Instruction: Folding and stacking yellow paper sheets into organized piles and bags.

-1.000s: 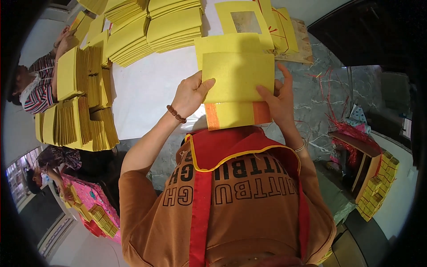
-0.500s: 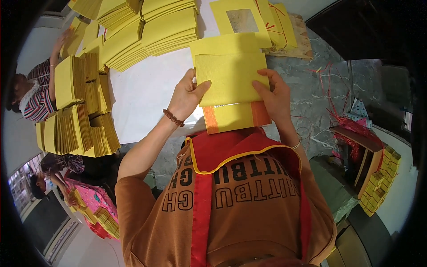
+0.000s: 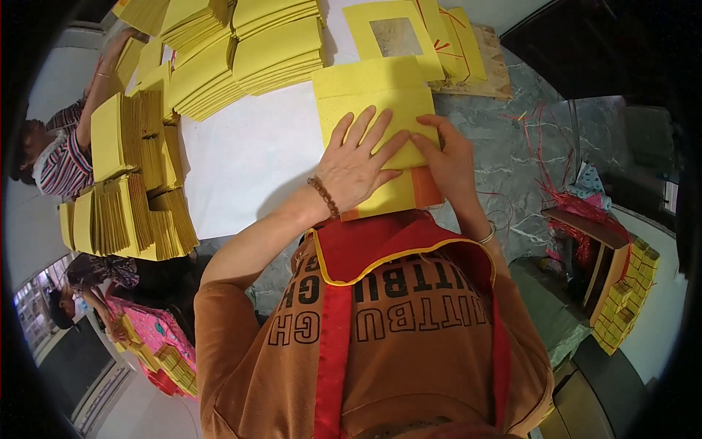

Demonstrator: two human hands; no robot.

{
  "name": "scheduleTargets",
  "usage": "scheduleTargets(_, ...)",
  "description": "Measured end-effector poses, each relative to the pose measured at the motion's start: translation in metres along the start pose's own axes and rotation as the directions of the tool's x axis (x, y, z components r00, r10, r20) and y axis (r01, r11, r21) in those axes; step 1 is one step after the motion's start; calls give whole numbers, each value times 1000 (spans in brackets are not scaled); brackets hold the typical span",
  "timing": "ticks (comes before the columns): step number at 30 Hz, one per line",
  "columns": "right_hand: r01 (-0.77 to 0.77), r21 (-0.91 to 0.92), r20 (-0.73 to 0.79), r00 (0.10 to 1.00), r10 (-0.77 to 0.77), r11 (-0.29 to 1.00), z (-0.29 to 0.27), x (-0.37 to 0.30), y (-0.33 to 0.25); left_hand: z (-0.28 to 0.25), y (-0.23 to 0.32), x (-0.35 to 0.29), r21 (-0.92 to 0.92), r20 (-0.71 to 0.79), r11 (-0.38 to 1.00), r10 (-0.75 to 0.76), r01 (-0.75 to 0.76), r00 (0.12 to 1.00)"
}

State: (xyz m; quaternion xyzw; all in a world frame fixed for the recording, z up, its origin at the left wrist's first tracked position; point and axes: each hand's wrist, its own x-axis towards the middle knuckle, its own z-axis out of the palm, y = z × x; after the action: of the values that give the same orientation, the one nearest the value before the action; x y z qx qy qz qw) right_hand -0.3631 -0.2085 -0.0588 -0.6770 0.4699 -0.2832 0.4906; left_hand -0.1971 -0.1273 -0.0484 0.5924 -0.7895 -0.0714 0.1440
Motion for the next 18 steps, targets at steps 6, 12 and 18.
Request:
scheduleTargets(6, 259, -686, -80, 902, -424, 680, 11, -20, -1, 3, -2, -1, -3, 4, 1000, -14, 14, 1000)
scheduleTargets(12, -115, 425, 56, 993, 101, 898, 1, -20, 29, 5, -2, -2, -22, -3, 999, -34, 34, 999)
scheduleTargets(18, -105, 600, 75, 994, 75, 793, 3, -20, 39, 5, 1, 0, 87, -68, 995, 44, -38, 997)
